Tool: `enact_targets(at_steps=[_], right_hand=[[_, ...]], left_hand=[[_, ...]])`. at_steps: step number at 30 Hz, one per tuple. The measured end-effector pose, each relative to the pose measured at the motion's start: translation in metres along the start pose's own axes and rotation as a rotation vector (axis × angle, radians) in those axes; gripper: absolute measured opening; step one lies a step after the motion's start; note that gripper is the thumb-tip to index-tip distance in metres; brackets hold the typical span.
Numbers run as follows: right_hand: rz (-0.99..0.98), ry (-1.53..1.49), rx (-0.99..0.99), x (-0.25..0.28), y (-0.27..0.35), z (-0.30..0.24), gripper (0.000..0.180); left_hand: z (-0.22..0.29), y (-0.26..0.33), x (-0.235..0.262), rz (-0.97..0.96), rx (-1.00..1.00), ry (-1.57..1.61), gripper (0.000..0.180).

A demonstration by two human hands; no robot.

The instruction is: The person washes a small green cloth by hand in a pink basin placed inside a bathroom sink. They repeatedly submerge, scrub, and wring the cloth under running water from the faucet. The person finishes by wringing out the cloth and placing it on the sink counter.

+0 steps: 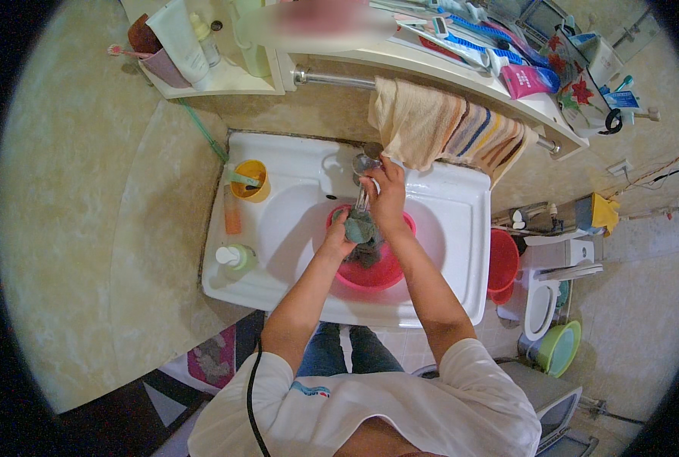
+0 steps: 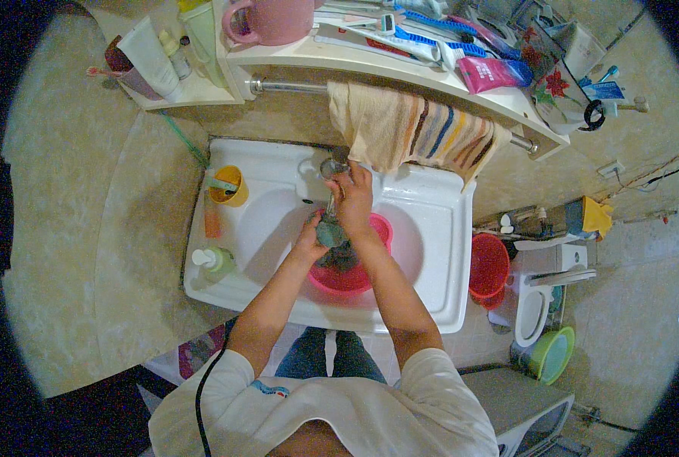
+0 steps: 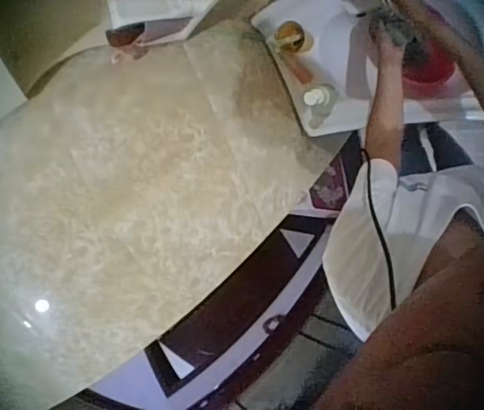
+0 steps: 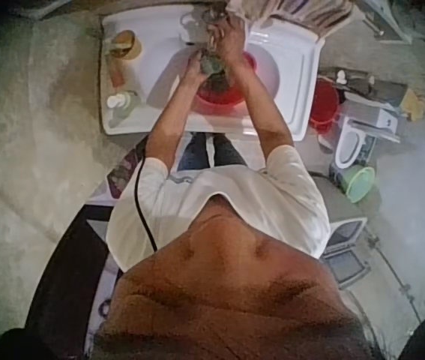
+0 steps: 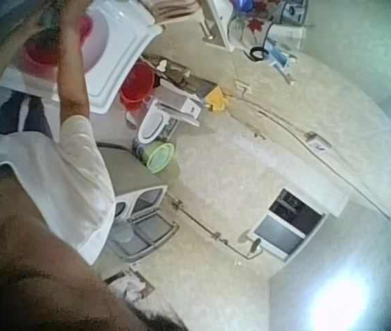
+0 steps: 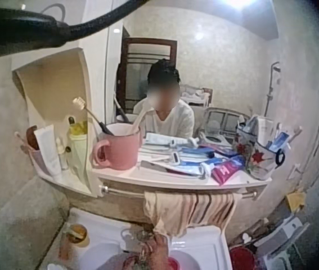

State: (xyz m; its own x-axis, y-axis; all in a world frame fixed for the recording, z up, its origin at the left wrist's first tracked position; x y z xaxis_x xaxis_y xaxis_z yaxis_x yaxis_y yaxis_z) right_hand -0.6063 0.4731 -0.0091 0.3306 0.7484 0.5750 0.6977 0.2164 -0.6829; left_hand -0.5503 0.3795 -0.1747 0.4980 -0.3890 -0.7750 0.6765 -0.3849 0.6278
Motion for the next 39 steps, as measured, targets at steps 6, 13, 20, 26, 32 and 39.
enact_targets(at_steps=[6,13,20,26,32,39], right_hand=[[-0.028,-0.051,0.037,0.001,0.001,0.008,0.016],[-0.041,-0.098,0.024,0.004,0.002,0.013,0.018],[-0.048,-0.132,0.025,0.007,0.002,0.016,0.017],[-0.060,-0.148,0.023,0.008,0.004,0.021,0.015],[-0.075,-0.160,0.030,0.004,0.006,0.021,0.019],[-0.273,-0.514,-0.941,-0.026,0.126,0.070,0.036]], left_hand=[[0.002,0.000,0.002,-0.023,0.002,-0.013,0.034],[0.000,0.000,0.000,0.056,-0.001,-0.011,0.033],[0.001,0.000,-0.003,0.023,0.005,0.007,0.033],[-0.001,0.001,-0.006,0.028,0.004,0.011,0.031],[0.003,-0.003,0.004,-0.005,-0.004,0.017,0.032],[0.002,0.010,-0.008,-0.137,0.071,0.040,0.030]])
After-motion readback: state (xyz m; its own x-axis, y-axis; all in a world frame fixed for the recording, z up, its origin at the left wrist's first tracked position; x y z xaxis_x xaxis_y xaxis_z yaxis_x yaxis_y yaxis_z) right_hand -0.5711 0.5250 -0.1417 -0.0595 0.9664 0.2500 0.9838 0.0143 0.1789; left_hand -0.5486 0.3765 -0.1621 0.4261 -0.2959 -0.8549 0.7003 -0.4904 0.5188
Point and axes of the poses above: each hand's wrist, its own y-axis away from the middle knuckle, its own x-axis out of the back of the hand, z = x × y, the point moved 2 cm from there along -y, towards the middle knuckle, and after that the axes turned 10 degrees about x, right-handed, at the moved point
